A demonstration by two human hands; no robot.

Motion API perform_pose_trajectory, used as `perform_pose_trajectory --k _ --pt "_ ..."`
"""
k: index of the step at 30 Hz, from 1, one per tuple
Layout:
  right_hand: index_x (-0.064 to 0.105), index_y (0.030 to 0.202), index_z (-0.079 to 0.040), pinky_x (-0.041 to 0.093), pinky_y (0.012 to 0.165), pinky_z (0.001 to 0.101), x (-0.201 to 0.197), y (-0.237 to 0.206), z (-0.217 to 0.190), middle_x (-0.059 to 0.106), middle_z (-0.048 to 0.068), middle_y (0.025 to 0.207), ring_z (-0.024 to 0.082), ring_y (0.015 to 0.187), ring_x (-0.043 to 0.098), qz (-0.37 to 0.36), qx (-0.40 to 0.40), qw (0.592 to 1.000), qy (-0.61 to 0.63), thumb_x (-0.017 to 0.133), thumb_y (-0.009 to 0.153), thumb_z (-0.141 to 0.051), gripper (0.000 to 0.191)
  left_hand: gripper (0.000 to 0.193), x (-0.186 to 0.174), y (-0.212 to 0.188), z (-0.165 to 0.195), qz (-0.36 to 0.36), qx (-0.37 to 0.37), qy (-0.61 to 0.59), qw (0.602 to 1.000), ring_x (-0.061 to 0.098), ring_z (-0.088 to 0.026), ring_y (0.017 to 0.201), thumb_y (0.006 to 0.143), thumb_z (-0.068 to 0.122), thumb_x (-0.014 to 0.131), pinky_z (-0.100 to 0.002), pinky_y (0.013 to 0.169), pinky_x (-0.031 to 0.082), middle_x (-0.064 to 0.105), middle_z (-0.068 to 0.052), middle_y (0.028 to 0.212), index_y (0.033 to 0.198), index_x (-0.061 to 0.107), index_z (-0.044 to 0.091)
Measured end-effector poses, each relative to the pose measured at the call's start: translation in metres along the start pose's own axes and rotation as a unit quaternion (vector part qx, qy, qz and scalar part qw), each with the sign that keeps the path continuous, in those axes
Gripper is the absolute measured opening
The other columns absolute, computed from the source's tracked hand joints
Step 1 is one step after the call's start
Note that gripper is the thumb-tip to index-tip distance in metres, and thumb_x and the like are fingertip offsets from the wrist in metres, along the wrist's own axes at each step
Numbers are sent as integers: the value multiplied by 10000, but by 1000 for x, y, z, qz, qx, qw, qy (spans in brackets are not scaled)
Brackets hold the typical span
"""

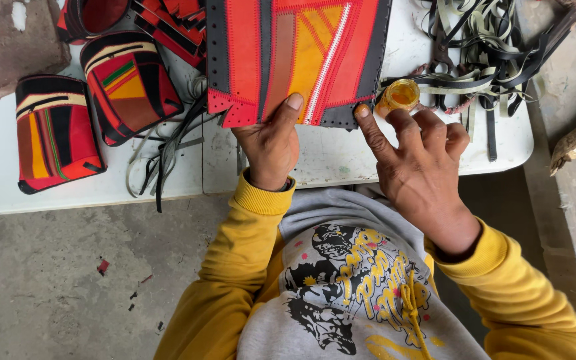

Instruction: The person holds a patchwork leather bag panel and applies adhesive by hand along its edges, dipping fingers into a small jar of glue and rubbing the adhesive around the bag's perimeter, turning the bag to reach different sides before setting it down on the table.

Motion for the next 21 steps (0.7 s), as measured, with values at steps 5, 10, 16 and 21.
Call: perform_pose_trajectory --k 5,10,16,21 --pt "643 1492 -254 333 954 473 -5 -8 -2 567 47 1311 277 1172 507 -7 -39 999 2 709 898 -297 599 456 -6 1 -2 -3 3 3 1000 611 -183 1277 1004 -194 690 -353 1142 494 629 -112 1389 1399 565 -5" --pt "675 1385 -217 337 1022 513 -9 -18 2 562 88 1265 310 1181 503 0 4 978 207 743 793 -125 603 438 -9 2 2 -11 -4 2 1000 622 -187 1268 1009 -182 686 -356 1141 498 638 -120 1378 1391 569 -3" --pt "666 1378 -137 316 1000 451 2 -11 9 550 137 1209 305 1150 492 36 76 929 361 725 763 -20 629 454 -2 1 5 -22 -2 1 1000 611 -181 1283 1005 -177 687 -351 1156 486 627 -107 1390 1401 558 5" --pt "738 1326 -162 290 946 434 8 -13 3 574 133 1205 286 1129 501 31 48 956 286 722 736 -9 610 470 -2 1 5 -21 0 5 1000 601 -178 1300 1005 -174 683 -350 1163 479 617 -105 1405 1415 544 7"
Point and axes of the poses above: each hand's wrist, its own y-axis towards the middle knuckle, its own x-axis out of the palm, z = x × y, the point moved 4 cm from there along y, towards the middle knuckle
